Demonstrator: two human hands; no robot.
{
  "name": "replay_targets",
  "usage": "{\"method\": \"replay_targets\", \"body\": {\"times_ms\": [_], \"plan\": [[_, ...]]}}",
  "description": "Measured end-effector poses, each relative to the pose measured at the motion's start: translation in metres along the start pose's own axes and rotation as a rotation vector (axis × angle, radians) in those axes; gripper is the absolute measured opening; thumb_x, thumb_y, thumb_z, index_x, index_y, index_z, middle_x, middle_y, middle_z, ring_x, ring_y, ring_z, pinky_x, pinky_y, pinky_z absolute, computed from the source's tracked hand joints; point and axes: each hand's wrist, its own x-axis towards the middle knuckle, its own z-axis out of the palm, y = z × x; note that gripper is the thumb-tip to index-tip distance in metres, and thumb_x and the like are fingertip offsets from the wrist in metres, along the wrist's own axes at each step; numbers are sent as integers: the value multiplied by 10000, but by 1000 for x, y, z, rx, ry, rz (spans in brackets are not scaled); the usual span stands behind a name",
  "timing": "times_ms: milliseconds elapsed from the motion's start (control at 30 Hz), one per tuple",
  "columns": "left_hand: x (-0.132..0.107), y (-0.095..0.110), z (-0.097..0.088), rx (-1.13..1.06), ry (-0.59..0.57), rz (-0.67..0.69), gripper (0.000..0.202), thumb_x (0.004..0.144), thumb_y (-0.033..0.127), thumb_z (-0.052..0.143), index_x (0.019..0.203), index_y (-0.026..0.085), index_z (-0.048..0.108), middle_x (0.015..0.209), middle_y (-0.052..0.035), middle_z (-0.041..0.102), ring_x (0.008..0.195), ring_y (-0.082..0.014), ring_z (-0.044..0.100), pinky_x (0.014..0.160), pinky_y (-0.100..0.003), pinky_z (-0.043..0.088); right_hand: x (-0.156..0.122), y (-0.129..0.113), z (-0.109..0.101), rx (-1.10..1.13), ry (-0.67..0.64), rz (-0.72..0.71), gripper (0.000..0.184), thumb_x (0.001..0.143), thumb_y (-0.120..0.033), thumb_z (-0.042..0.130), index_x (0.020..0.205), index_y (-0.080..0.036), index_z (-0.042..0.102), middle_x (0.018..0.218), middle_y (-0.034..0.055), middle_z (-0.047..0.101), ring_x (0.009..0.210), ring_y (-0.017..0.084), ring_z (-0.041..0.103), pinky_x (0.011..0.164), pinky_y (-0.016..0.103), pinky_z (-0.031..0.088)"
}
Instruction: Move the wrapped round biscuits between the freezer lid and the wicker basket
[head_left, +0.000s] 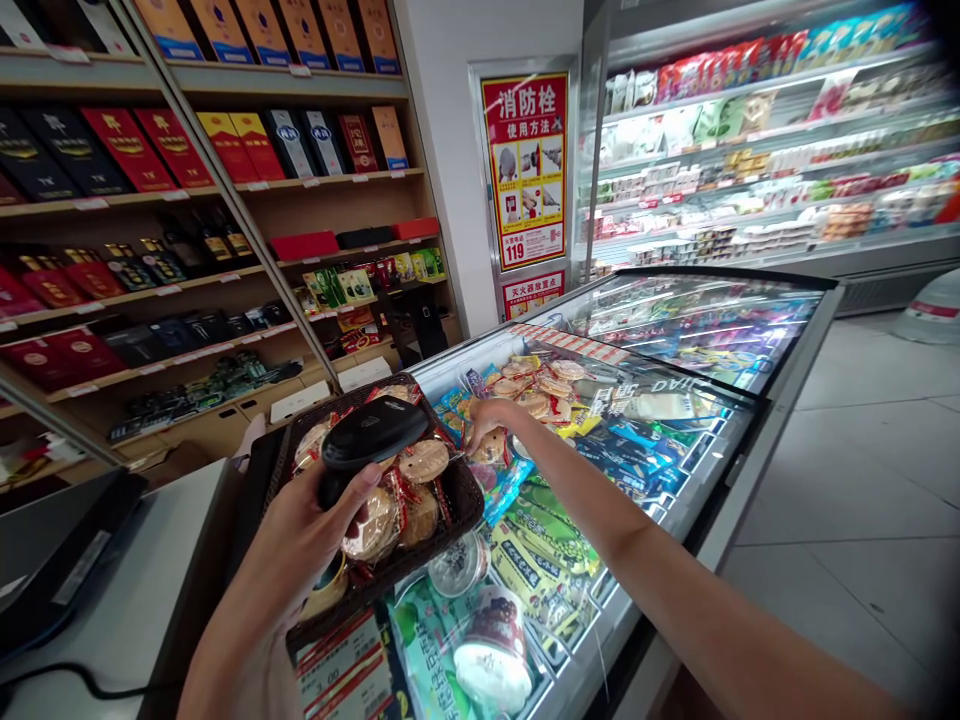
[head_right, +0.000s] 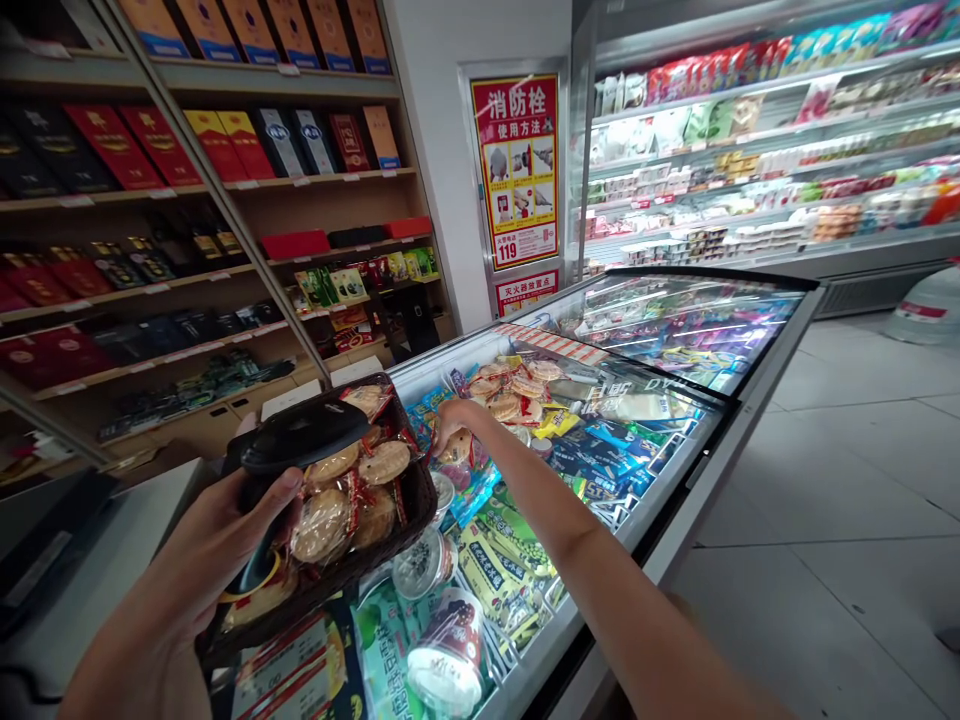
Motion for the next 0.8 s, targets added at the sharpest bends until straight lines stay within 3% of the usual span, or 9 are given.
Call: {"method": "replay_targets", "body": {"times_ms": [67, 133, 200, 267, 433, 633, 800], "plan": [[-2, 3, 0, 2, 13, 23, 538, 729, 737, 634, 762, 203, 576, 578, 27, 562, 541, -143, 478, 529, -258, 349, -6, 6, -7, 46, 69, 22, 355, 620, -358, 900, 834, -129, 733, 778, 38, 701, 802, 227, 692, 663, 245, 513], [-3, 3, 1, 20, 14, 34, 542, 735, 740, 625, 731, 203, 560, 570, 24, 553, 534, -139, 470, 520, -257, 341, -15, 14, -15, 135, 241, 84, 289, 733, -337, 823, 908, -140, 705, 826, 47, 710, 808, 205, 690, 637, 218, 494], [0, 2, 3, 35, 15, 28, 563, 716, 763, 619, 718, 204, 555, 551, 20, 549, 515, -140, 465, 494, -255, 327, -25, 22, -23, 290, 425, 106, 290, 805, -347, 762, 983, -140, 663, 859, 61, 713, 774, 184, 688, 606, 204, 487], [2, 0, 6, 23, 31, 30, 571, 703, 773, 615, 732, 206, 560, 541, 17, 556, 500, -144, 471, 470, -253, 318, -37, 25, -31, 492, 526, 58, 348, 831, -362, 747, 1077, -159, 609, 874, 50, 710, 721, 161, 685, 588, 200, 501], [5, 1, 16, 32, 161, 74, 491, 746, 699, 617, 771, 210, 579, 534, 13, 576, 492, -156, 502, 454, -249, 314, -65, 9, -43, 843, 405, -153, 400, 825, -361, 778, 1113, -206, 549, 851, 11, 691, 686, 153, 699, 629, 241, 573], [10, -6, 12, 89, 150, 94, 416, 768, 633, 617, 735, 220, 575, 539, 16, 567, 498, -153, 503, 457, -249, 336, -89, -16, -48, 820, 313, -264, 341, 855, -328, 751, 1094, -201, 543, 838, -5, 684, 678, 157, 699, 645, 268, 570], [11, -7, 11, 67, 145, 83, 433, 766, 650, 624, 729, 224, 559, 548, 17, 561, 508, -149, 494, 458, -245, 341, -87, -14, -47, 808, 321, -280, 375, 855, -367, 751, 1113, -208, 531, 899, 15, 700, 701, 167, 709, 653, 274, 573]]}}
